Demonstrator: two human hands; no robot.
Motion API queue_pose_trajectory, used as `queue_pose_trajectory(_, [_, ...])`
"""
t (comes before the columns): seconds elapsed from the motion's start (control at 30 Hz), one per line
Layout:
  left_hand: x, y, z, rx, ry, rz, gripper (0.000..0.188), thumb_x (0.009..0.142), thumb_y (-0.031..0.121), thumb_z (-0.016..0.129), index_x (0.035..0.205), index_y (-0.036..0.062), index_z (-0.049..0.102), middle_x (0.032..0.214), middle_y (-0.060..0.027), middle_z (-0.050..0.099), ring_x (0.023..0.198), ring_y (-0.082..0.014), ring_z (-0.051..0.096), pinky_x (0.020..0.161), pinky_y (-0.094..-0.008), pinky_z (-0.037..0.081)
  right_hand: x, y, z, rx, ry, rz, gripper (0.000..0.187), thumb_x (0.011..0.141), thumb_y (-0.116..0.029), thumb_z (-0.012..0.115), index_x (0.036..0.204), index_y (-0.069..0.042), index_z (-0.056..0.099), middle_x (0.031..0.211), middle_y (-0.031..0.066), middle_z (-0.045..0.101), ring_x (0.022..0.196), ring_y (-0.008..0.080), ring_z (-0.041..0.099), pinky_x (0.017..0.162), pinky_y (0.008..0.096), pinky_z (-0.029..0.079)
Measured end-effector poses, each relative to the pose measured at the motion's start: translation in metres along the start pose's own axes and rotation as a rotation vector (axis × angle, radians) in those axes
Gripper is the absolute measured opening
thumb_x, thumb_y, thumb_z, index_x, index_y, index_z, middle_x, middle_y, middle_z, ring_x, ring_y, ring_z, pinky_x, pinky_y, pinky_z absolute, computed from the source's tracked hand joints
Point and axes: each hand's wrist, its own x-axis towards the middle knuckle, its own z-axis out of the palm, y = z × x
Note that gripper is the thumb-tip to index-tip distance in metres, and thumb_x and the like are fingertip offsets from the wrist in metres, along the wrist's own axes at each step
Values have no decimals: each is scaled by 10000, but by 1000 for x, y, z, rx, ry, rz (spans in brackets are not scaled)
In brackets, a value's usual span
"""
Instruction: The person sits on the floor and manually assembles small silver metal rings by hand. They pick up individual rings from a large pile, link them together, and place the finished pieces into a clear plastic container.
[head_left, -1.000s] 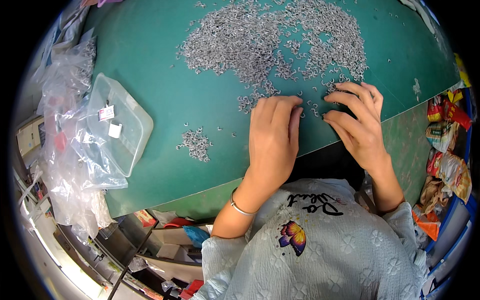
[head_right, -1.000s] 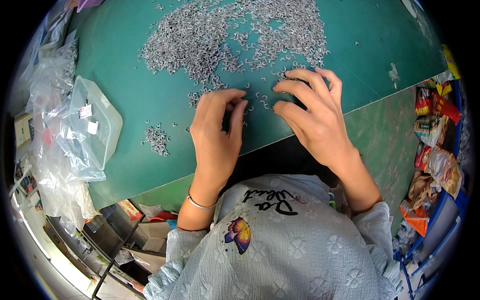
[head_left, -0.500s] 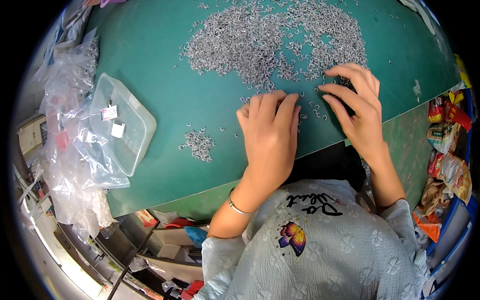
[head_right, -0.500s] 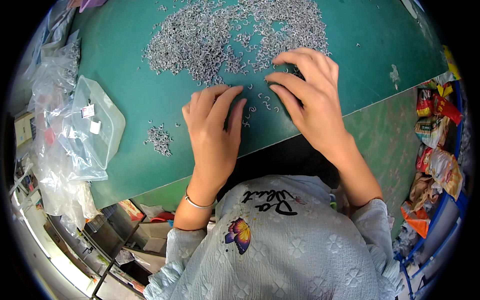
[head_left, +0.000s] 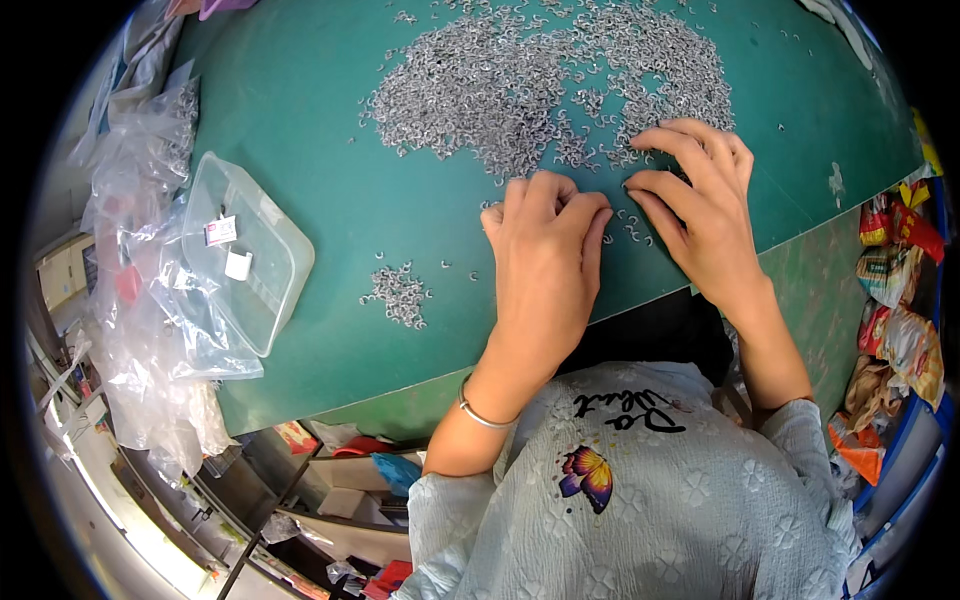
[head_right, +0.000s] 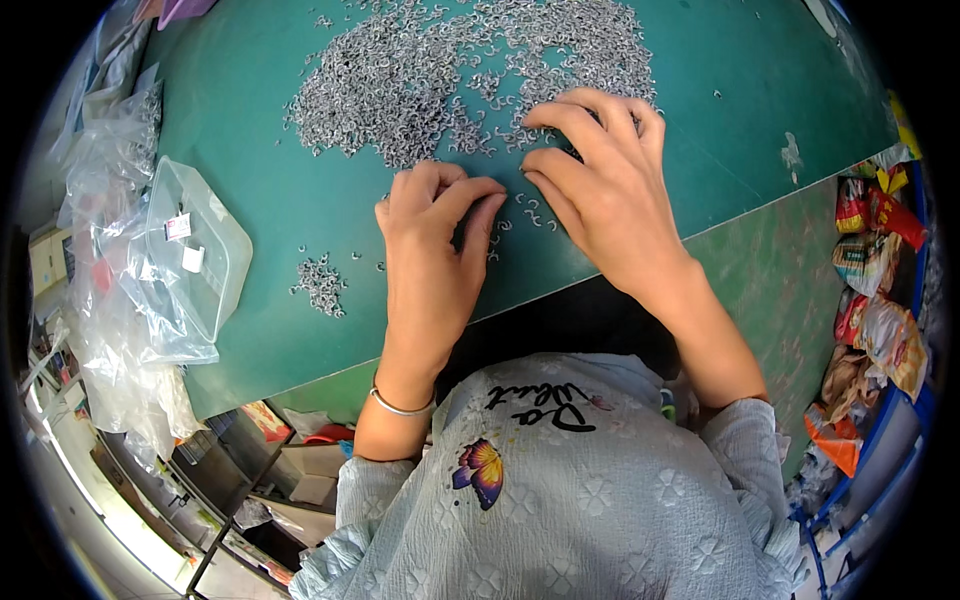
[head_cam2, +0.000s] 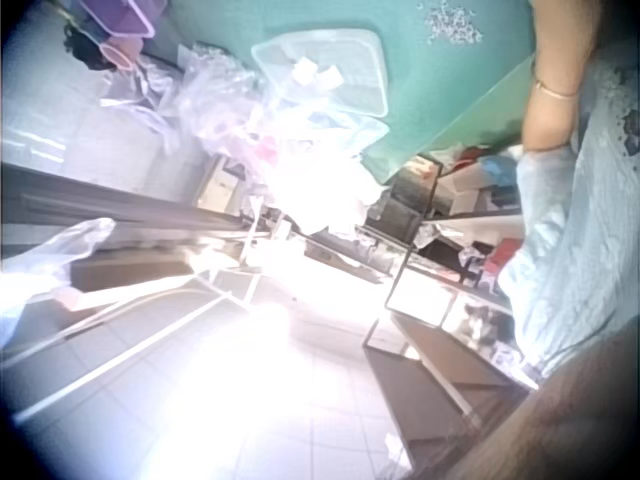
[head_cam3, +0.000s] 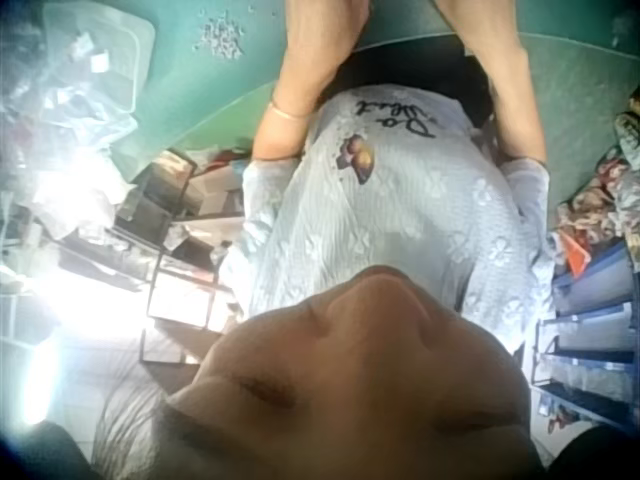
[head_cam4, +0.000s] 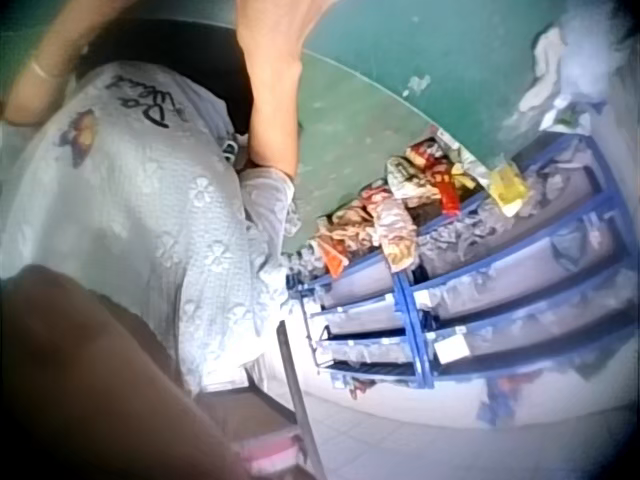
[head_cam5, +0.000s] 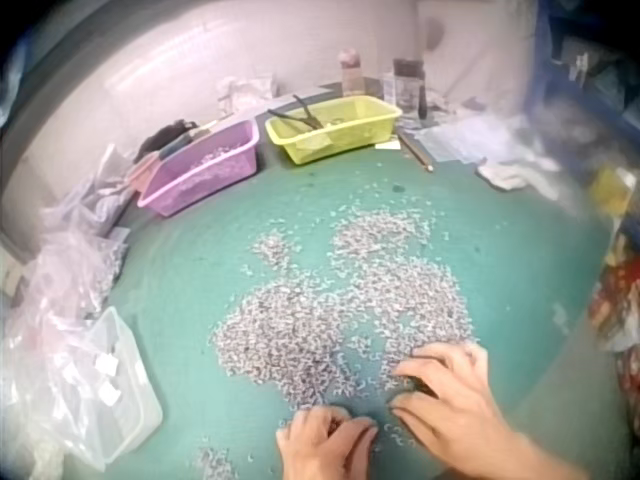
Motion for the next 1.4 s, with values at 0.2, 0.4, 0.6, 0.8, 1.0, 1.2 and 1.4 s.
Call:
queue_pose_trajectory(0.2, [1,-2,0,-6,15,-15,136,813,35,721,944,56,689,912,-57,592,889,-227,553,794,-354,359,1,-2,3,4,0,-5,171,734,-81,753,883,-64,671,1158,39,613,1145,268,534,976,457,338])
queue_pose_trajectory(0.4, [-1,-5,1,0,112,3,147,813,22,717,952,64,696,929,-45,603,879,-222,558,802,-353,355,0,0,7,3,18,-29,173,733,-67,747,884,-68,662,1138,35,616,1133,262,541,974,451,338])
queue_pose_trajectory(0.6, [-4,-6,2,33,50,46,159,816,23,713,969,64,714,926,-34,599,879,-208,553,818,-347,352,2,-1,1,58,-1,-47,152,728,-69,741,855,-72,658,1112,37,622,1128,265,543,971,453,341])
queue_pose_trajectory(0.8, [-8,-3,-6,62,-13,36,166,816,26,712,978,65,712,955,-39,593,893,-211,546,835,-354,355,-5,0,-12,64,-78,-87,123,726,-78,739,821,-66,661,1103,44,630,1126,280,547,981,460,346])
queue_pose_trajectory(1.0, [-14,1,-3,7,22,48,204,824,6,693,1022,56,696,984,-53,589,904,-226,548,844,-356,358,-12,4,-15,123,-54,-23,117,746,-67,726,856,-64,685,1144,50,631,1151,296,543,986,459,357])
queue_pose_trajectory(1.2, [-17,2,0,11,28,49,242,823,-14,686,1059,41,683,990,-73,601,923,-239,563,840,-354,370,-15,3,-11,65,-48,-3,147,764,-42,710,908,-66,708,1166,59,631,1160,305,542,985,452,366])
queue_pose_trajectory(1.4, [-36,10,-9,-28,53,-12,292,796,-42,706,1076,36,682,985,-89,614,887,-254,569,807,-341,403,-26,2,-16,30,2,90,205,755,-34,700,955,-73,717,1233,72,610,1204,313,516,994,450,357])
